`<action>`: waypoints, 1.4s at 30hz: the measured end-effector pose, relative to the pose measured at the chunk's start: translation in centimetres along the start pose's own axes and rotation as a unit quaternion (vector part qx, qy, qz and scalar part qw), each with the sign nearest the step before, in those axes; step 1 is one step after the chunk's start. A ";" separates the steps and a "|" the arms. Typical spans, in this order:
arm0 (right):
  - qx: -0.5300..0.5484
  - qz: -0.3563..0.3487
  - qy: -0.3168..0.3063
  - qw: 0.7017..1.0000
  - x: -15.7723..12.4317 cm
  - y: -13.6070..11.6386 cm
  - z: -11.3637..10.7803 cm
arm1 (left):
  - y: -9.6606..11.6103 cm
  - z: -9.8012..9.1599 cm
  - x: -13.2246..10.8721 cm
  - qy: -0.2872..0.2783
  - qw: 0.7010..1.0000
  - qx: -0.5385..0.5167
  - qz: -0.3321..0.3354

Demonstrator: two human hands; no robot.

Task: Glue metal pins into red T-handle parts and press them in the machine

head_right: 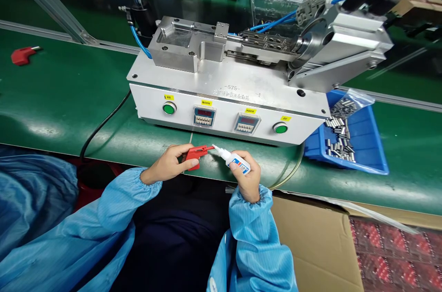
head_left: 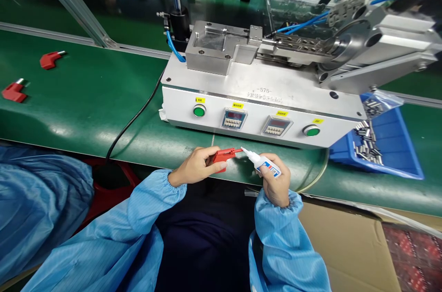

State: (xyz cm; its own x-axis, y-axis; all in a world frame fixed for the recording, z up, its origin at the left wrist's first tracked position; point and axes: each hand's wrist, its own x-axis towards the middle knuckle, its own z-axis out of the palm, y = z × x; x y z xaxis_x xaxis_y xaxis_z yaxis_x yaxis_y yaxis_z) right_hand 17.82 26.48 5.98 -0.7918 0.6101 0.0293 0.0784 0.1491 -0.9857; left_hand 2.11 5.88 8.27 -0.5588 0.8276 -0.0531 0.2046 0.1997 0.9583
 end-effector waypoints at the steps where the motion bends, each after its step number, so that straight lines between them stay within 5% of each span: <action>1: -0.001 0.001 -0.001 1.000 0.0 0.1 0.0 | 0.0 0.0 0.0 -0.001 1.000 0.000 0.000; 42: 0.004 -0.010 0.008 1.000 -0.1 0.3 0.1 | 0.0 0.0 -0.1 0.007 1.000 0.016 0.016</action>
State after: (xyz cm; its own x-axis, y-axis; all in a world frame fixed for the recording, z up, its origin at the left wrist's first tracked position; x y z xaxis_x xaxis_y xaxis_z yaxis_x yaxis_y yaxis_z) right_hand 17.90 26.36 5.68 -0.7832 0.6195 0.0526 0.0572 0.1561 -0.9861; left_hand 2.13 5.83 8.28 -0.5629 0.8264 -0.0179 0.2491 0.1902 0.9496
